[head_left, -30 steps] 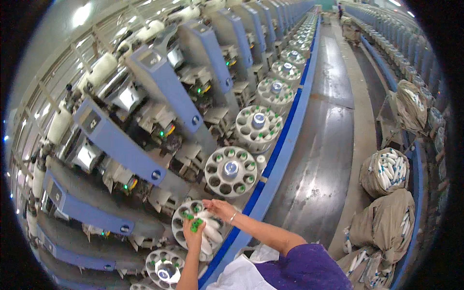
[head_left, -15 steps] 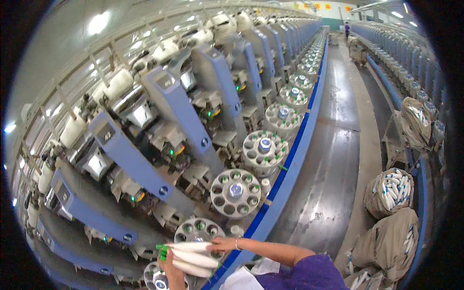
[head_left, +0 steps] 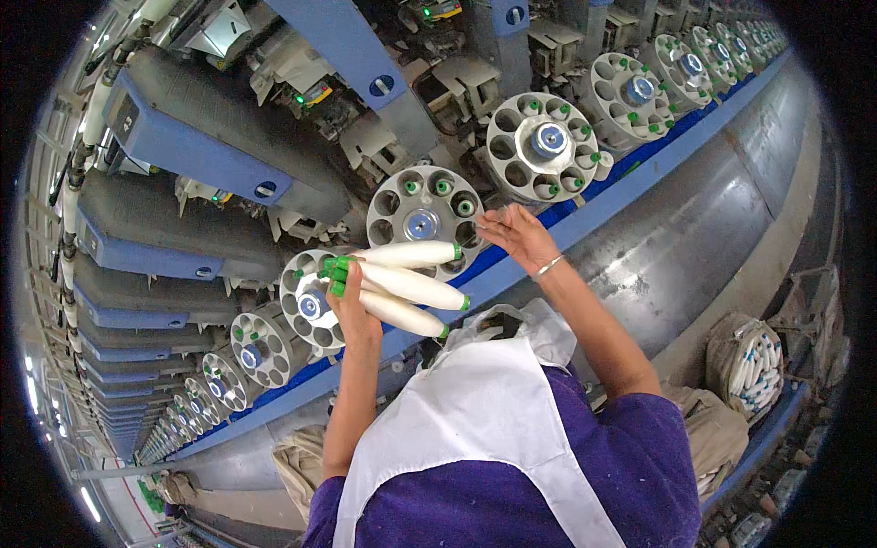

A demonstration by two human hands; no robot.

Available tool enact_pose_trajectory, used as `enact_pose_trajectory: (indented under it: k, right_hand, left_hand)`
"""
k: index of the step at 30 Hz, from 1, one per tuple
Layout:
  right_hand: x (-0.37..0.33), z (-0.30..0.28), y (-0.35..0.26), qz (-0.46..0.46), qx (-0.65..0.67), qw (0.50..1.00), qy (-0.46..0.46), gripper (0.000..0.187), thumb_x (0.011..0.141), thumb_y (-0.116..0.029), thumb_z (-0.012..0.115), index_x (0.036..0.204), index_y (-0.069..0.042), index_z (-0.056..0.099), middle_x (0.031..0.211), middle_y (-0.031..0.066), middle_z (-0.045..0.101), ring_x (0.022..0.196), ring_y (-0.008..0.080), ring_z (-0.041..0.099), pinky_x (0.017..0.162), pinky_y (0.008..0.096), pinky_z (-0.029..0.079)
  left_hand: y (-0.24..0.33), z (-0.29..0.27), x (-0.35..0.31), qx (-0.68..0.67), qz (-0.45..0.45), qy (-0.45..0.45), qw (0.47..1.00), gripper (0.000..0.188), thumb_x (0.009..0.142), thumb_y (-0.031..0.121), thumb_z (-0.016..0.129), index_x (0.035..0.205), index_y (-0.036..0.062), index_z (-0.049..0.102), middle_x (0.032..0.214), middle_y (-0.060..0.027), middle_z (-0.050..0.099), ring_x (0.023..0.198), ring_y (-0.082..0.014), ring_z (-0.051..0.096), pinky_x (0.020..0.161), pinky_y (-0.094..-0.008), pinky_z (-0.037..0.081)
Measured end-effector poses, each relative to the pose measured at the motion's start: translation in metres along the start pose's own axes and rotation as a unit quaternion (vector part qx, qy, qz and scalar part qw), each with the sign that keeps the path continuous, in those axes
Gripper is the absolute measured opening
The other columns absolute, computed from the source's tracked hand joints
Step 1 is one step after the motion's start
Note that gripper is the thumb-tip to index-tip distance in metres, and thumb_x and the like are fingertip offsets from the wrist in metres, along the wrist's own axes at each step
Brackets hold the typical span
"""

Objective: The person repeatedly picks white thread spools from a cloth bag and places them into slots on rotating circular holders mounted on a textile machine. The person handles spools one at a time or in small groups, aligning them into the machine's slots.

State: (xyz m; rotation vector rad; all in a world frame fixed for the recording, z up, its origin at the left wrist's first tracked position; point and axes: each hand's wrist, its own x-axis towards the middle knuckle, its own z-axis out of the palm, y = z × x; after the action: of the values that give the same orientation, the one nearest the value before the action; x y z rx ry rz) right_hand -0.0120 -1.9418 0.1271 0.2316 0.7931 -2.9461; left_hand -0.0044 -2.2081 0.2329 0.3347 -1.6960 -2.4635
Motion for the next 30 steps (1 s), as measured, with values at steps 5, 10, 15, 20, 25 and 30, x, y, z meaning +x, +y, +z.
enact_pose_trajectory:
  k: [5,10,15,20,25,30]
  right_hand:
    - [0.012,-0.005,0.018,0.038,0.081,0.995,-0.05,0.028,0.097,-0.03,0.053,0.079,-0.01,0.047,0.07,0.0013,0.051,0.069,0.0152,0.056,0.068,0.0336,0.054]
    - [0.021,-0.009,0.04,0.013,-0.15,0.986,0.073,0.03,0.098,-0.028,0.052,0.076,-0.008,0.05,0.064,-0.0002,0.05,0.058,0.0107,0.053,0.048,0.0258,0.039]
    - [0.021,0.017,0.029,-0.103,-0.357,0.928,0.019,0.029,0.097,-0.022,0.052,0.078,-0.003,0.063,0.062,0.0019,0.059,0.054,0.0096,0.056,0.052,0.025,0.044]
    - [0.007,0.043,0.023,-0.284,-0.629,0.72,-0.072,0.033,0.093,-0.035,0.056,0.092,-0.003,0.063,0.073,0.0095,0.064,0.06,0.0176,0.062,0.058,0.0311,0.049]
    - [-0.004,0.039,0.043,0.071,-0.64,0.738,-0.201,0.036,0.09,-0.04,0.057,0.095,-0.005,0.063,0.079,0.0118,0.066,0.071,0.0229,0.065,0.065,0.0349,0.05]
    - [0.0,0.016,0.042,-0.036,-0.56,0.824,-0.082,0.032,0.093,-0.033,0.055,0.082,-0.003,0.061,0.068,0.0073,0.062,0.061,0.0161,0.056,0.059,0.0308,0.046]
  left_hand:
    - [-0.024,-0.003,0.01,0.085,0.043,-0.03,0.995,0.025,0.085,0.012,0.069,0.105,0.0006,0.06,0.097,-0.0051,0.06,0.088,-0.0161,0.058,0.081,-0.0298,0.047]
    - [-0.059,0.026,0.024,0.365,0.244,-0.102,0.893,0.03,0.078,0.017,0.073,0.096,-0.004,0.062,0.1,-0.0146,0.057,0.087,-0.0278,0.057,0.081,-0.035,0.044]
    - [-0.069,0.055,0.031,0.396,0.275,-0.144,0.864,0.022,0.08,0.014,0.071,0.095,0.0,0.063,0.104,-0.0111,0.062,0.09,-0.0203,0.058,0.082,-0.0313,0.044]
    - [-0.035,0.04,0.036,0.152,0.051,-0.126,0.979,0.011,0.085,0.008,0.066,0.092,0.0005,0.063,0.092,-0.0086,0.068,0.081,-0.0145,0.061,0.076,-0.0276,0.048]
    - [0.003,0.018,0.048,0.034,-0.011,0.016,0.999,0.022,0.087,0.016,0.067,0.1,-0.0005,0.059,0.094,-0.0135,0.066,0.084,-0.0226,0.063,0.078,-0.0374,0.053]
    - [0.009,-0.013,0.041,-0.015,-0.046,0.111,0.993,0.031,0.089,0.022,0.066,0.111,0.0028,0.056,0.106,-0.012,0.062,0.096,-0.0242,0.061,0.086,-0.0406,0.051]
